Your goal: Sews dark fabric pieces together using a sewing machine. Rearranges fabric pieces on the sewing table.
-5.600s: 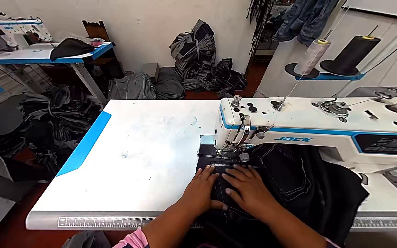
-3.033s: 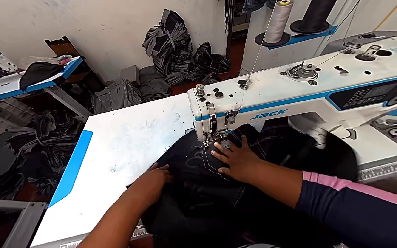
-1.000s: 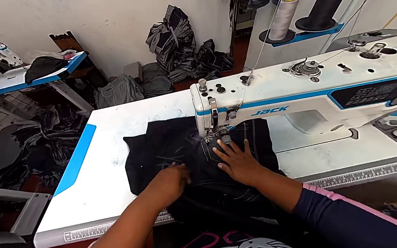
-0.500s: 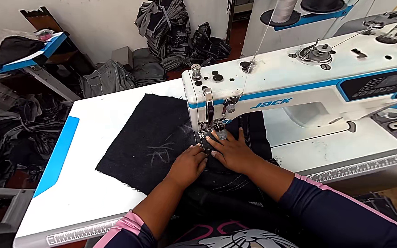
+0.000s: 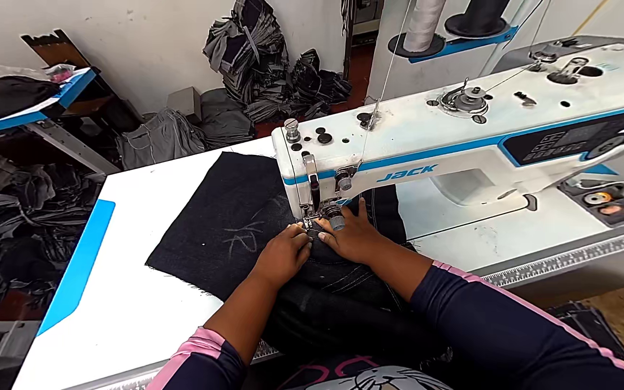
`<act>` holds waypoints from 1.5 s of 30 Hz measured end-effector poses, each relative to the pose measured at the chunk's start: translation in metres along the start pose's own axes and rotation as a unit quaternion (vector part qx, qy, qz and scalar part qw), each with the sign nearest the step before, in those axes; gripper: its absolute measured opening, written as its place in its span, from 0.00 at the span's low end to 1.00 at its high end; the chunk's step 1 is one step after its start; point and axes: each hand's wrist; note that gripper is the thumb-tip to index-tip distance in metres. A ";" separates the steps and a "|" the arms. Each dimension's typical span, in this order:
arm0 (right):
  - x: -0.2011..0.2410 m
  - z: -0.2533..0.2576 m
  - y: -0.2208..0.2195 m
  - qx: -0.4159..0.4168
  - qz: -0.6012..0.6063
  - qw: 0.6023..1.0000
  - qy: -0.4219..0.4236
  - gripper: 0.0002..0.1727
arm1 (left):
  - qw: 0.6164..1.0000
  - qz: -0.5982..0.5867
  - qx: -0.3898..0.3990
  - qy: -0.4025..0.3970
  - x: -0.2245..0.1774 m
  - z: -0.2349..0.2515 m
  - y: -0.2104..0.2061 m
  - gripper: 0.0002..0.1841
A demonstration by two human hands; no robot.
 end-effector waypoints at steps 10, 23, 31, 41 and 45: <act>0.002 0.002 -0.003 -0.017 -0.005 1.000 -0.001 0.32 | 0.975 -0.008 0.191 0.109 -0.036 -0.004 0.035 0.25; 0.035 -0.046 -0.029 0.014 -0.040 0.999 0.011 0.44 | 0.947 0.176 0.265 0.056 0.062 -0.087 0.141 0.20; 0.009 -0.067 -0.055 -0.061 0.020 0.993 0.102 0.32 | 0.992 -0.019 0.128 -0.012 -0.050 -0.056 0.019 0.19; -0.006 -0.056 -0.054 -0.101 -0.004 0.989 0.109 0.33 | 0.997 -0.049 0.060 0.007 -0.046 -0.052 0.013 0.19; -0.010 -0.038 -0.050 -0.138 -0.006 0.983 0.119 0.33 | 0.999 -0.039 0.030 -0.004 -0.027 -0.039 0.006 0.17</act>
Point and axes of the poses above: each hand's wrist, its own z-axis towards the middle knuckle, its own y-axis out of the back of the hand, x = y × z, and after that the axes turned 9 degrees about z, right-handed
